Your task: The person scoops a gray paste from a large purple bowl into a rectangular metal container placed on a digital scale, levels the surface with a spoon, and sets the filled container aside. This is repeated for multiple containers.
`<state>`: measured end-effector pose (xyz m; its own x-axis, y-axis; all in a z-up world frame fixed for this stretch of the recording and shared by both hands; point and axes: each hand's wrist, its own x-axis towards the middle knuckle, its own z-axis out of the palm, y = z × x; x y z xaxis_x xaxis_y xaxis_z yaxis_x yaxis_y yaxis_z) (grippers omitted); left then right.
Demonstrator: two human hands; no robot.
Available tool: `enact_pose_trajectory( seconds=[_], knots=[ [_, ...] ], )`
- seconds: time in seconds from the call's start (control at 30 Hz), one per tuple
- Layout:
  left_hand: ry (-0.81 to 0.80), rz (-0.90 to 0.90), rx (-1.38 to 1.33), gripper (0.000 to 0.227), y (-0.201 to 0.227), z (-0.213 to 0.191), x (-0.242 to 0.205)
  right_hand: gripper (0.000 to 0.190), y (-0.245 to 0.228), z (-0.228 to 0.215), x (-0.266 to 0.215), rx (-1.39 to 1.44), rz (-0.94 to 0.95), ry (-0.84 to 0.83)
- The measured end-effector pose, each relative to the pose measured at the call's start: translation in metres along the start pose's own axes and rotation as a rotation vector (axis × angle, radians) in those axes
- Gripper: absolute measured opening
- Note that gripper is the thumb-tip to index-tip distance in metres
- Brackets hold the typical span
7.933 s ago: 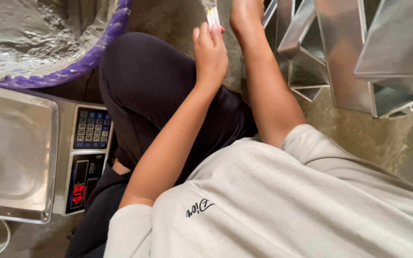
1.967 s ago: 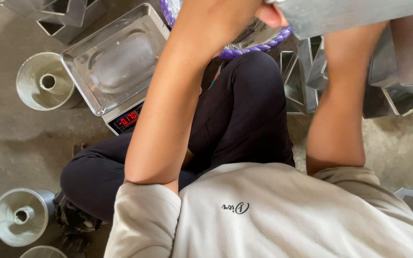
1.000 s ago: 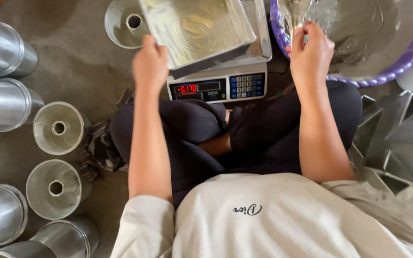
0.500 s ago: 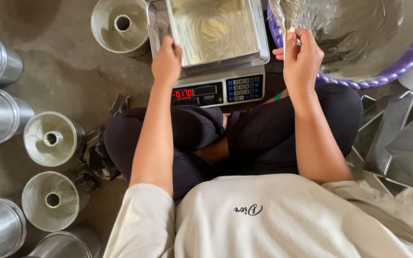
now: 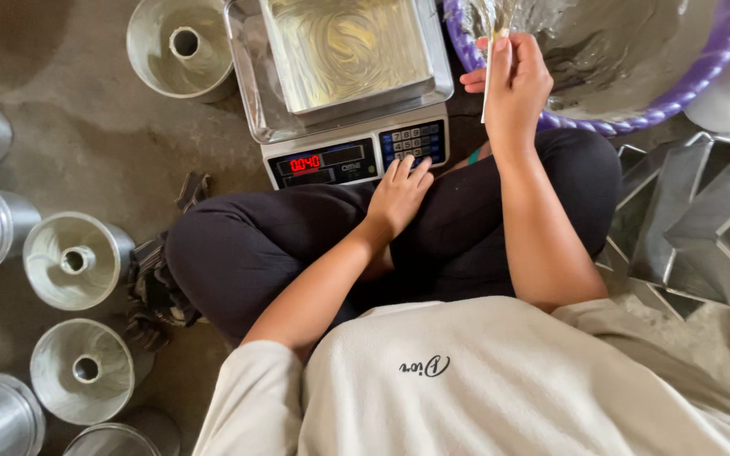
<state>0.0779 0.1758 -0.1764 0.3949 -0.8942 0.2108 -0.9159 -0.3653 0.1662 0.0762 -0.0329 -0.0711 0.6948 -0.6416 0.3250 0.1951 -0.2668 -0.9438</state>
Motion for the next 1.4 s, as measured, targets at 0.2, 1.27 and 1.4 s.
enact_pose_trajectory(
  seconds=[0.2, 1.27, 1.4],
  knots=[
    [-0.066, 0.053, 0.183, 0.027, 0.0, 0.042, 0.008, 0.022, -0.001, -0.009, -0.004, 0.012, 0.029, 0.023],
    [0.507, -0.395, -0.71, 0.008, -0.05, -0.13, 0.035, 0.028, 0.134, -0.203, 0.135, -1.548, 0.29, -0.194],
    [0.666, -0.576, -0.738, 0.021, -0.117, -0.148, 0.027, 0.041, 0.204, -0.195, 0.153, -2.111, 0.156, -0.128]
  ],
)
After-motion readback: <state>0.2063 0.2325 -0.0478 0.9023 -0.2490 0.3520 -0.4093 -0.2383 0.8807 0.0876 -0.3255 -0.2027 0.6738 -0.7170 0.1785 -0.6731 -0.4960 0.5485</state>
